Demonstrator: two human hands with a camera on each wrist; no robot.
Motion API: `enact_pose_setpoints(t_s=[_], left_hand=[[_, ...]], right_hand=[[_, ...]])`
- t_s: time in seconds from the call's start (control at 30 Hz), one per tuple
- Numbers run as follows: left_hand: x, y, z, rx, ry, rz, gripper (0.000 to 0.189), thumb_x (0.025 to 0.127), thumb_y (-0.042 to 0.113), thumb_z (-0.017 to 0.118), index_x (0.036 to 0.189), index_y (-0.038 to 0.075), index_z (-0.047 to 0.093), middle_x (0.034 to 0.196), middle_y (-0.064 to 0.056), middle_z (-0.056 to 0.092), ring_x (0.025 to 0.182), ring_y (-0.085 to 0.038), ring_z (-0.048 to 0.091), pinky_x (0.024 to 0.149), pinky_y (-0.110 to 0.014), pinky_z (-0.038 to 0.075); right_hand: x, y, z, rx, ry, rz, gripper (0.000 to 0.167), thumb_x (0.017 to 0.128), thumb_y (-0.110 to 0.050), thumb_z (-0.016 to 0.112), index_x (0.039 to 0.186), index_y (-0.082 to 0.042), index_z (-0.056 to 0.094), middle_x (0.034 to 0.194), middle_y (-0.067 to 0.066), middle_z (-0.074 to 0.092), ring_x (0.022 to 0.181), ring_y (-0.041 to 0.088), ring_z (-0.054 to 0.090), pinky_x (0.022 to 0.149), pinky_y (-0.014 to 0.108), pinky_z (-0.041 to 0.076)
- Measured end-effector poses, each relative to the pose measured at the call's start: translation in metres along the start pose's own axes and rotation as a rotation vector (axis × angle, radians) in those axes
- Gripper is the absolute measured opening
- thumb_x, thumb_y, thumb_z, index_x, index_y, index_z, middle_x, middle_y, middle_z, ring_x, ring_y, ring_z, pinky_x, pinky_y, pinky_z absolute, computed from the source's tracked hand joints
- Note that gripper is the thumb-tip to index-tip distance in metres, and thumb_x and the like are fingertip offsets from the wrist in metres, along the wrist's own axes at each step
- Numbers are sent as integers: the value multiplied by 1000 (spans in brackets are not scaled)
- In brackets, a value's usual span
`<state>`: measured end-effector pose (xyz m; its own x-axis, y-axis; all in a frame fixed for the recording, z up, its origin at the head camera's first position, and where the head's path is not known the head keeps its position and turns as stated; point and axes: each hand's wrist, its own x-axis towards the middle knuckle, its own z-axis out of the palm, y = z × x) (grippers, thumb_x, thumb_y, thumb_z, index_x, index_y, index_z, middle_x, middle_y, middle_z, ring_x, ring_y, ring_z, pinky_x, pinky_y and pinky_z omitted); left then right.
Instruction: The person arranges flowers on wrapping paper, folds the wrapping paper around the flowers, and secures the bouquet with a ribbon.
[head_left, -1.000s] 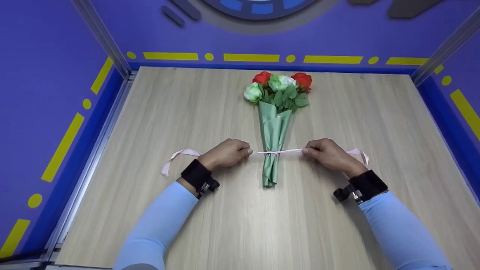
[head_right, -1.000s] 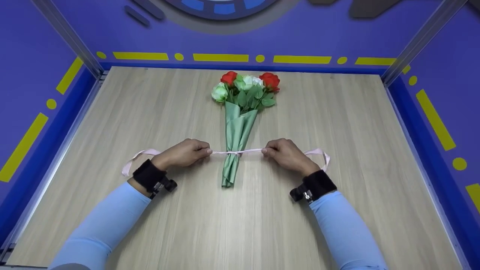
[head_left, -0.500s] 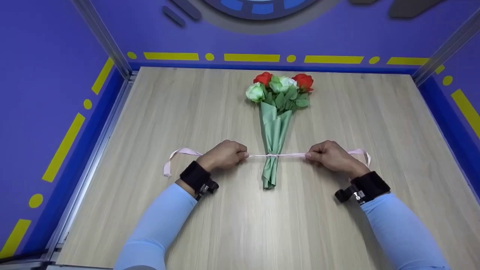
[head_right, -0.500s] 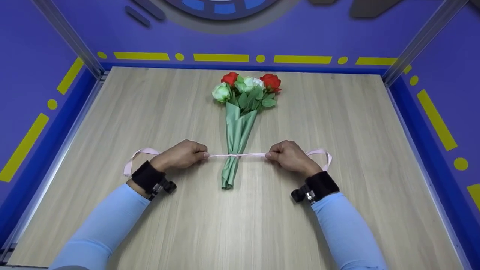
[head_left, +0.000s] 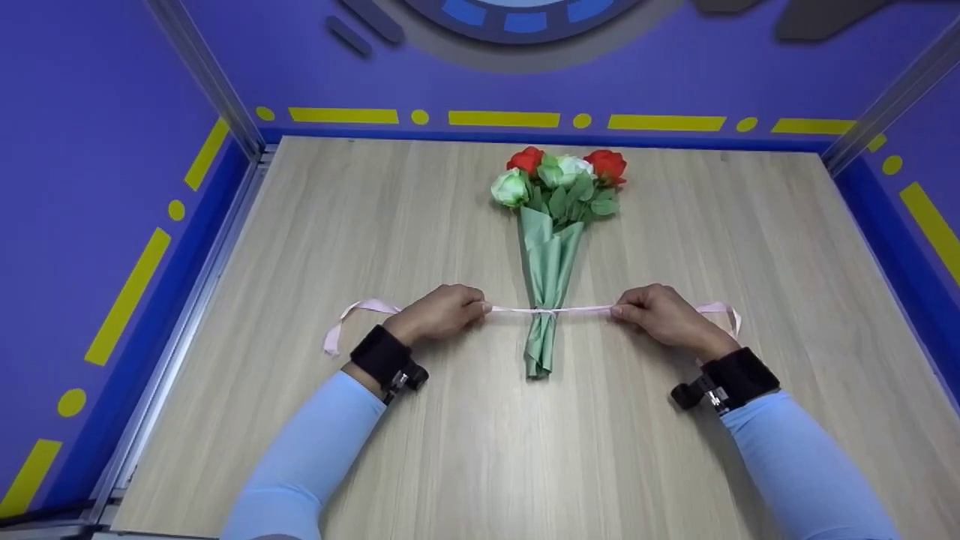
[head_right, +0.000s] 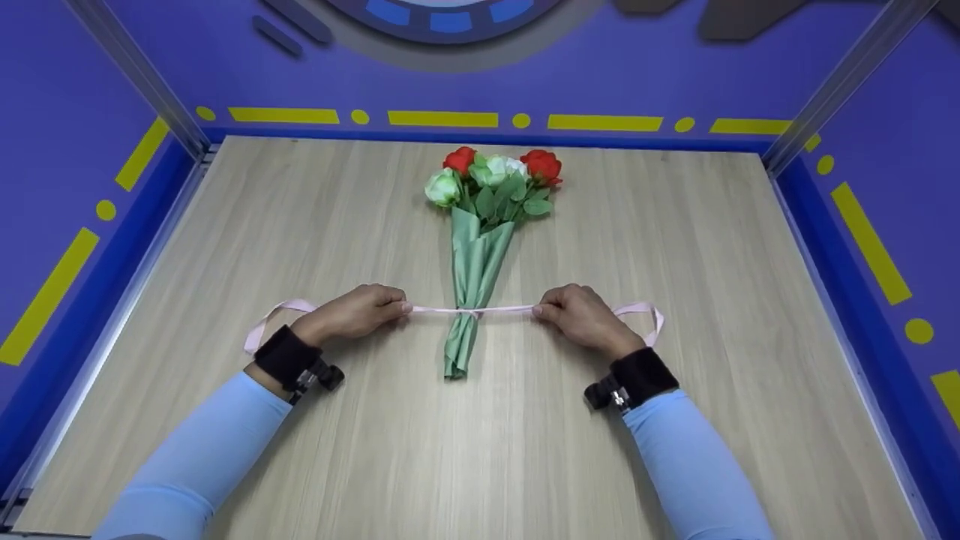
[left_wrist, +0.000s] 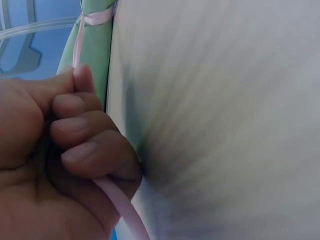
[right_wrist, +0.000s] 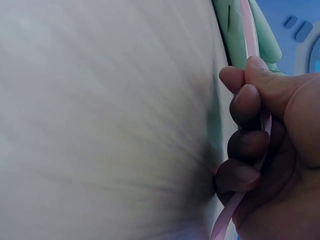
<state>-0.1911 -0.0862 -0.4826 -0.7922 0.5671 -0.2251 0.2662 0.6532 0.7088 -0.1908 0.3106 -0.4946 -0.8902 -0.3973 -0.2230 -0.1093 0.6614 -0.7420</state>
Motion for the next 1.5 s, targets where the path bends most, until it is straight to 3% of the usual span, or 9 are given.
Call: enact_pose_setpoints(t_s=[0.17,0.4,0.53,0.77,0.9,1.13,1.4,1.5], left_hand=[[-12,-4,-9,-72,-15,-33,33,110,31,57,94,5,70,78,6,51,70,-11,46,66,-28,37],[-30,-8,-34,-121,-13,-133,31,108,31,61,91,5,68,71,5,46,60,-13,39,58,-29,33],[-33,2,-39,-273,34,-180,32,110,31,56,93,5,64,68,5,43,57,-13,36,54,-28,30],[-23,20,-32,-665,160,-157,27,112,19,51,87,8,55,75,4,42,66,-13,40,66,-26,37],[-16,30,-30,-805,195,-151,27,112,14,49,86,10,53,78,3,42,67,-12,40,68,-25,39],[-8,46,-26,-879,231,-113,31,113,15,48,82,12,49,78,2,43,68,-13,42,72,-27,43],[5,64,-17,-1043,349,-84,31,112,10,47,82,11,53,75,2,44,71,-13,45,71,-25,43],[9,73,-13,-980,363,-41,27,112,11,49,86,8,58,78,2,45,76,-14,45,75,-27,40]], right_hand=[[-6,4,-6,-42,21,16,24,105,-30,68,94,-12,79,68,-5,53,59,5,47,56,23,37],[-15,9,-20,-80,74,72,22,105,-30,67,101,-12,79,76,-5,55,70,13,49,62,26,40],[-17,9,-23,-110,105,73,20,105,-26,67,102,-11,79,78,-3,58,72,15,51,63,26,41],[-16,9,-20,-181,152,65,18,105,-23,65,103,-10,78,78,-1,60,71,17,52,63,29,41],[-15,9,-20,-201,172,53,18,105,-23,66,103,-10,79,81,1,65,73,18,54,65,30,42],[-14,5,-24,-161,178,50,19,105,-23,66,108,-8,78,85,3,66,76,17,55,68,28,43],[-17,-3,-36,-108,151,78,18,103,-17,66,112,-5,77,86,4,65,78,16,55,68,25,44],[-15,-7,-38,-104,147,79,19,104,-20,67,110,-5,78,88,4,67,78,16,56,68,24,45]])
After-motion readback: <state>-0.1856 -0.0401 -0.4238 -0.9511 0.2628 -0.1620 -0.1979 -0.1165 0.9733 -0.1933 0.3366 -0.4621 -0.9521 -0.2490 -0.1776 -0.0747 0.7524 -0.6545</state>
